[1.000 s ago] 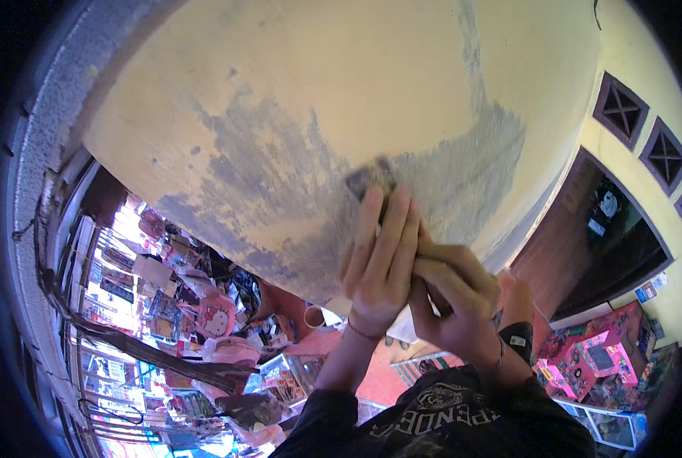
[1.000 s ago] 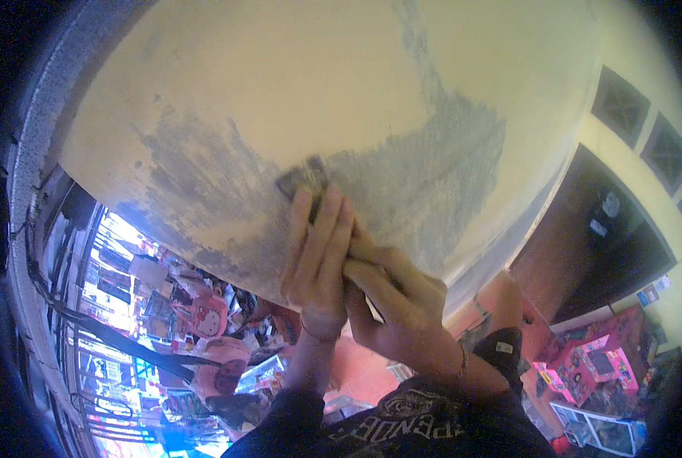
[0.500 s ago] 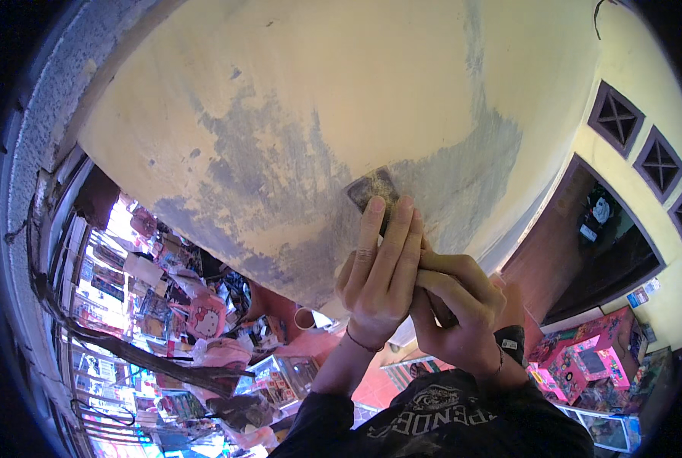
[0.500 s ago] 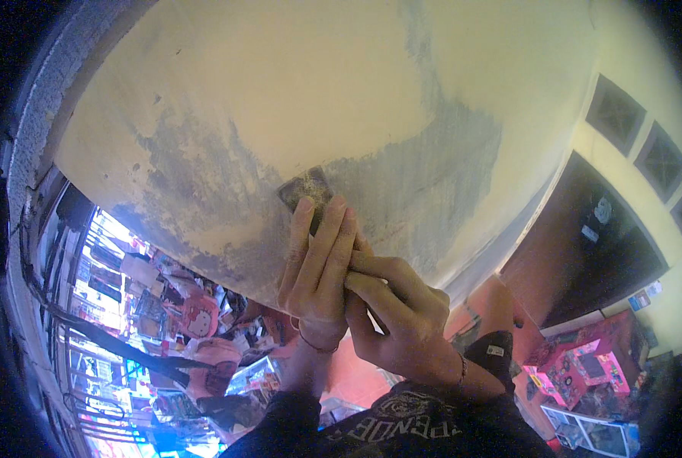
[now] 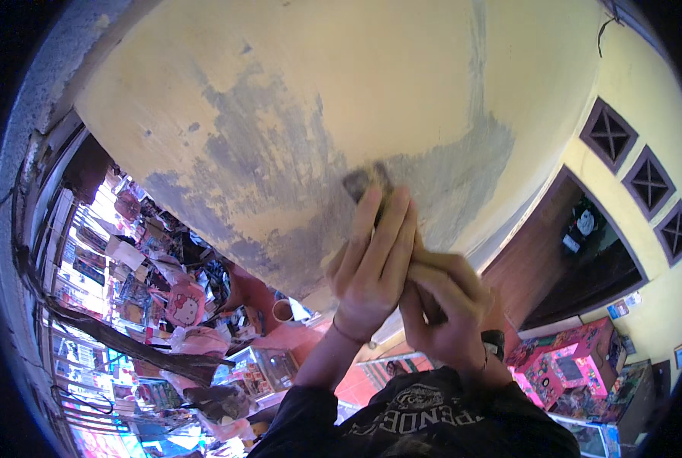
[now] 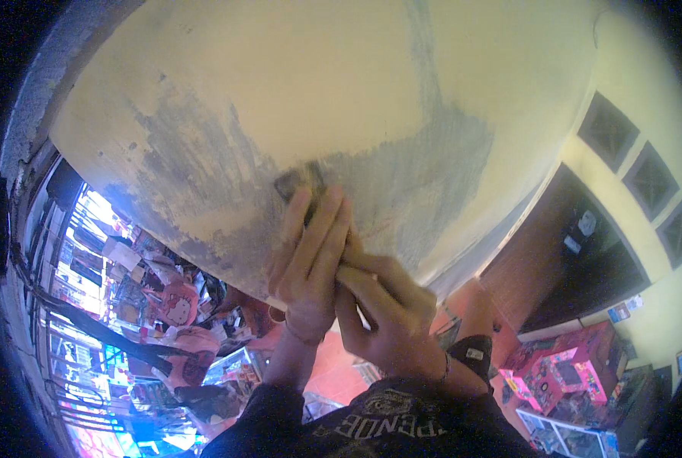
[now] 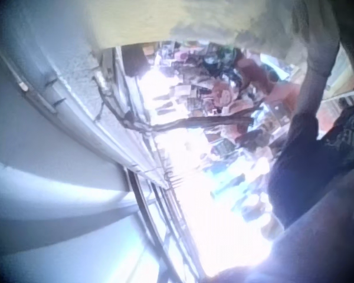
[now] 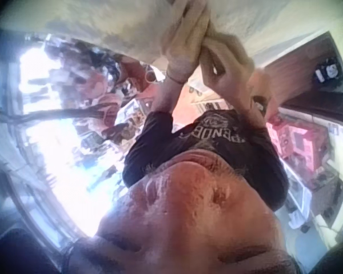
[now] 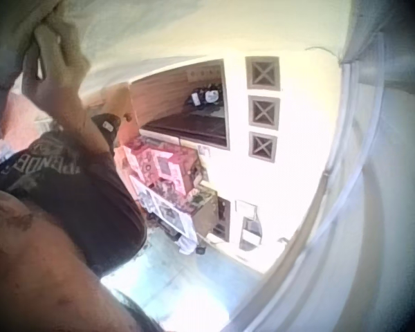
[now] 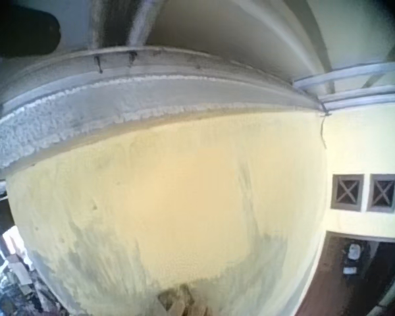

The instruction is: The person uses a metal scraper to remove old paint or plaster from a large, curved, yellowish wall surface. They repeatedly scrape the wall with both hands, working on different sections to remove the loose material.

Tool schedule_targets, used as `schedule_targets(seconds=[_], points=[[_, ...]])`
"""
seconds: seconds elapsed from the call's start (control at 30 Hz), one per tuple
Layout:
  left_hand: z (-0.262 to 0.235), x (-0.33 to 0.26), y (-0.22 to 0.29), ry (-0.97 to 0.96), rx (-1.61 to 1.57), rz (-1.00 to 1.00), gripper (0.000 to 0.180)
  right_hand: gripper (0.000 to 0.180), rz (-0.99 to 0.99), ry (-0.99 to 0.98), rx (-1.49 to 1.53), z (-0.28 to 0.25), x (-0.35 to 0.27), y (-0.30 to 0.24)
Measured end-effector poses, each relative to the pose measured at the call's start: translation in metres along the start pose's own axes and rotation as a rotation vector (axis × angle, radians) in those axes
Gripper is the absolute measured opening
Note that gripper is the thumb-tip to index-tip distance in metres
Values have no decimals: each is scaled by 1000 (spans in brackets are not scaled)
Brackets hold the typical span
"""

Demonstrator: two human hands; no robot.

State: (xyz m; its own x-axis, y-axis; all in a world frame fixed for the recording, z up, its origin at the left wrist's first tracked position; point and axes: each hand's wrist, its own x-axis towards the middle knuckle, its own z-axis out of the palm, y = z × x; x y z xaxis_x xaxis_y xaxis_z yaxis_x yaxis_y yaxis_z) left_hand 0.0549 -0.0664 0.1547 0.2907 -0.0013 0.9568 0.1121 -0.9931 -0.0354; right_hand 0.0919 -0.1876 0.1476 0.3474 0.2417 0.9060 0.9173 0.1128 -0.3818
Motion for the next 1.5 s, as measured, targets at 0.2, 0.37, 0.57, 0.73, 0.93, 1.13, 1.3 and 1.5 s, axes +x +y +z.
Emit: schedule_targets(seconds=[0.2,0.37,0.57,0.73,0.93,1.13,1.3,1.5], points=[[-1,0,2,-39,-19,-14,23,21,10,-74,-84,-7,8,2],[10,-2,7,11,-15,30,23,22,35,-81,-66,-8,1,6],[12,-8,8,-21,-40,7,24,22,82,-97,-72,-7,-6,11],[17,-10,14,-43,-54,-45,24,18,84,-107,-147,-12,-6,13],[23,-11,16,-7,-51,-74,23,17,44,-129,-126,-13,-5,17],[25,-13,16,1,-8,-59,24,20,-50,-119,-176,-18,-1,16],[24,-15,16,-4,-33,-73,25,18,74,-136,-183,-19,-3,12],[22,-16,17,35,-27,-65,24,19,16,-160,-144,-20,-1,9]])
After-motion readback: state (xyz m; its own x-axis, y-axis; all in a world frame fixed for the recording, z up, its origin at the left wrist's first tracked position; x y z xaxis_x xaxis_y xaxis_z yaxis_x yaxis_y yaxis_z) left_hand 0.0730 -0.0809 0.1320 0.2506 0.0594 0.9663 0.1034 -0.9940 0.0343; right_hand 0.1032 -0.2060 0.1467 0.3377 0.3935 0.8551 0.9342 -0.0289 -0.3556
